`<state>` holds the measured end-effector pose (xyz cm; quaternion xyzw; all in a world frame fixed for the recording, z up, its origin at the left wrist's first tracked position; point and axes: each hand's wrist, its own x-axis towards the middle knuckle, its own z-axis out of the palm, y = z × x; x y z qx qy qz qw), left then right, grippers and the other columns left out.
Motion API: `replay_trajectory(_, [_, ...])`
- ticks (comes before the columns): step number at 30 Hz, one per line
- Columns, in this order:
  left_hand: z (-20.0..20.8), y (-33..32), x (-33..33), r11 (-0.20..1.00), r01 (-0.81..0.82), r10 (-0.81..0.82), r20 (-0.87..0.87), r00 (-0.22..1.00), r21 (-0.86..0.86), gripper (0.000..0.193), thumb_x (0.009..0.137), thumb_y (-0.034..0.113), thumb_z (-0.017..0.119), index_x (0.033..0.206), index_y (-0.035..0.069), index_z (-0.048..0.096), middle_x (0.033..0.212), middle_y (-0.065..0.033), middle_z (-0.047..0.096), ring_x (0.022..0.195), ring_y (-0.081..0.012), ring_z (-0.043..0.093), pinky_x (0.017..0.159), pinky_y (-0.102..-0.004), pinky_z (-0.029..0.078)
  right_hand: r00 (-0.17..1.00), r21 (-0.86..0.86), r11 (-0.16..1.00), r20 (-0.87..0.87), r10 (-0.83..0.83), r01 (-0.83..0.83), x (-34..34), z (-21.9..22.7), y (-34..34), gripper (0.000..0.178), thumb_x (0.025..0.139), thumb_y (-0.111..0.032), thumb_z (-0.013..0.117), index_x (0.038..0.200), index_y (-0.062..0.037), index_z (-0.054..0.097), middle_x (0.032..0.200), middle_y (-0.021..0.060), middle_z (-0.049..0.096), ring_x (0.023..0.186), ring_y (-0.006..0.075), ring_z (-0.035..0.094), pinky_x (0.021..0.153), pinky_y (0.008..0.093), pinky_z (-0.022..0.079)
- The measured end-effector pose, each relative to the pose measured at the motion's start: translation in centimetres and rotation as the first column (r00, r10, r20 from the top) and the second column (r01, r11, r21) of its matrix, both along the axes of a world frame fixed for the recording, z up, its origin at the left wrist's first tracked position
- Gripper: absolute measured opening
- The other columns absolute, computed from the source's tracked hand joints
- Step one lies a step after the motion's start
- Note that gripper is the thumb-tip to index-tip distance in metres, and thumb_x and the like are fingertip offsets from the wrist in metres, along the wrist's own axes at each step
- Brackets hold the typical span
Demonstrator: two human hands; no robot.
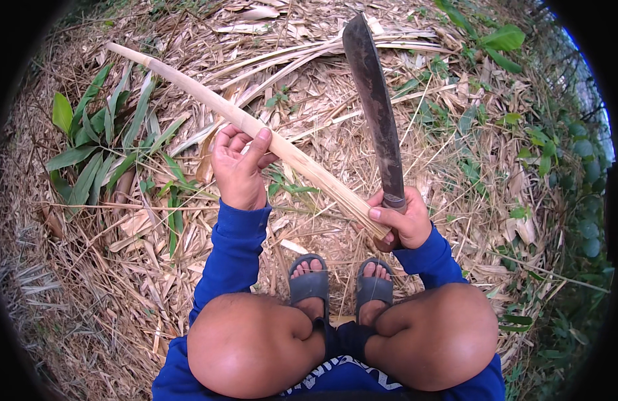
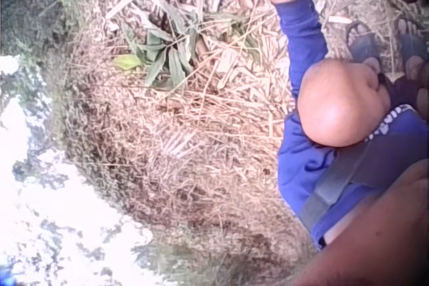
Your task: The person uses a machete to split a long bamboo stalk into thin strips. They repeatedly strike the bamboo to separate it into smaller pieces and then arrange the resulting strips on the ground.
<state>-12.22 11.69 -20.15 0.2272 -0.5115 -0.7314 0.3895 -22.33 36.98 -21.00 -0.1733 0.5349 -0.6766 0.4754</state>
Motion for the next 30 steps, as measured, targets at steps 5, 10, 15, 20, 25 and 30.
replay_trajectory(5, [0.5, 0.6, 0.4, 0.987, -0.061, 0.063, 0.006, 0.998, -0.148, 0.034, 0.086, 0.000, 0.070, 0.112, -0.001, 0.047, 0.099, -0.0132, 0.066, 0.081, -0.0184, 0.068, 0.064, -0.0294, 0.061, 0.998, -0.008, 0.999, -0.046, -0.043, 0.042, -1.0, -0.5, 0.5, 0.028, 0.075, -0.003, 0.081, 0.096, 0.0050, 0.065, 0.072, 0.0067, 0.068, 0.047, 0.0057, 0.053, 0.042, 0.0191, 0.040])
replay_trajectory(10, [0.3, 1.2, 0.0, 0.959, -0.086, 0.062, -0.094, 0.994, -0.269, 0.035, 0.087, -0.001, 0.069, 0.114, -0.002, 0.047, 0.100, -0.0136, 0.065, 0.081, -0.0181, 0.068, 0.065, -0.0302, 0.061, 0.988, 0.099, 0.995, -0.152, 0.020, -0.005, -1.2, -0.8, 0.5, 0.028, 0.073, -0.001, 0.081, 0.095, 0.0053, 0.065, 0.072, 0.0081, 0.068, 0.049, 0.0072, 0.056, 0.043, 0.0203, 0.041])
replay_trajectory(15, [0.5, -0.3, 3.5, 0.914, -0.223, 0.230, -0.019, 0.973, -0.340, 0.016, 0.094, 0.008, 0.064, 0.101, -0.001, 0.053, 0.081, -0.0051, 0.060, 0.071, -0.0107, 0.058, 0.058, -0.0236, 0.049, 0.998, -0.018, 0.998, 0.020, 0.064, -0.064, -2.4, -0.4, 2.1, 0.029, 0.068, 0.003, 0.083, 0.091, 0.0048, 0.066, 0.072, 0.0091, 0.068, 0.050, 0.0079, 0.057, 0.044, 0.0212, 0.042])
replay_trajectory(20, [3.2, 1.1, 5.1, 0.266, -0.259, 0.430, -0.126, 0.894, -0.928, 0.013, 0.089, 0.011, 0.068, 0.092, 0.001, 0.060, 0.074, -0.0066, 0.058, 0.064, -0.0140, 0.052, 0.062, -0.0251, 0.041, 0.998, -0.053, 0.997, -0.030, 0.057, -0.058, -3.9, -1.7, 2.8, 0.032, 0.065, 0.000, 0.085, 0.091, 0.0043, 0.066, 0.071, 0.0090, 0.068, 0.048, 0.0088, 0.056, 0.044, 0.0212, 0.042])
replay_trajectory(25, [5.4, 0.9, 1.2, -0.146, 0.606, -0.003, 0.613, 0.790, -0.782, 0.040, 0.085, 0.035, 0.070, 0.108, 0.003, 0.064, 0.096, -0.0142, 0.065, 0.091, -0.0315, 0.062, 0.082, -0.0425, 0.044, 0.991, 0.008, 0.991, 0.012, 0.135, -0.135, -5.2, -3.1, 3.7, 0.033, 0.063, -0.003, 0.086, 0.089, 0.0045, 0.066, 0.071, 0.0087, 0.067, 0.049, 0.0092, 0.057, 0.045, 0.0219, 0.043])
replay_trajectory(30, [3.3, 0.4, -0.9, -0.114, 0.948, -0.130, 0.951, 0.281, -0.296, 0.030, 0.092, 0.033, 0.064, 0.093, 0.003, 0.065, 0.065, -0.0170, 0.059, 0.061, -0.0366, 0.058, 0.058, -0.0431, 0.045, 0.977, 0.082, 0.977, -0.064, 0.203, -0.197, -7.4, -4.4, 3.6, 0.027, 0.072, -0.011, 0.083, 0.088, 0.0033, 0.068, 0.069, 0.0053, 0.066, 0.045, 0.0071, 0.054, 0.042, 0.0201, 0.040])
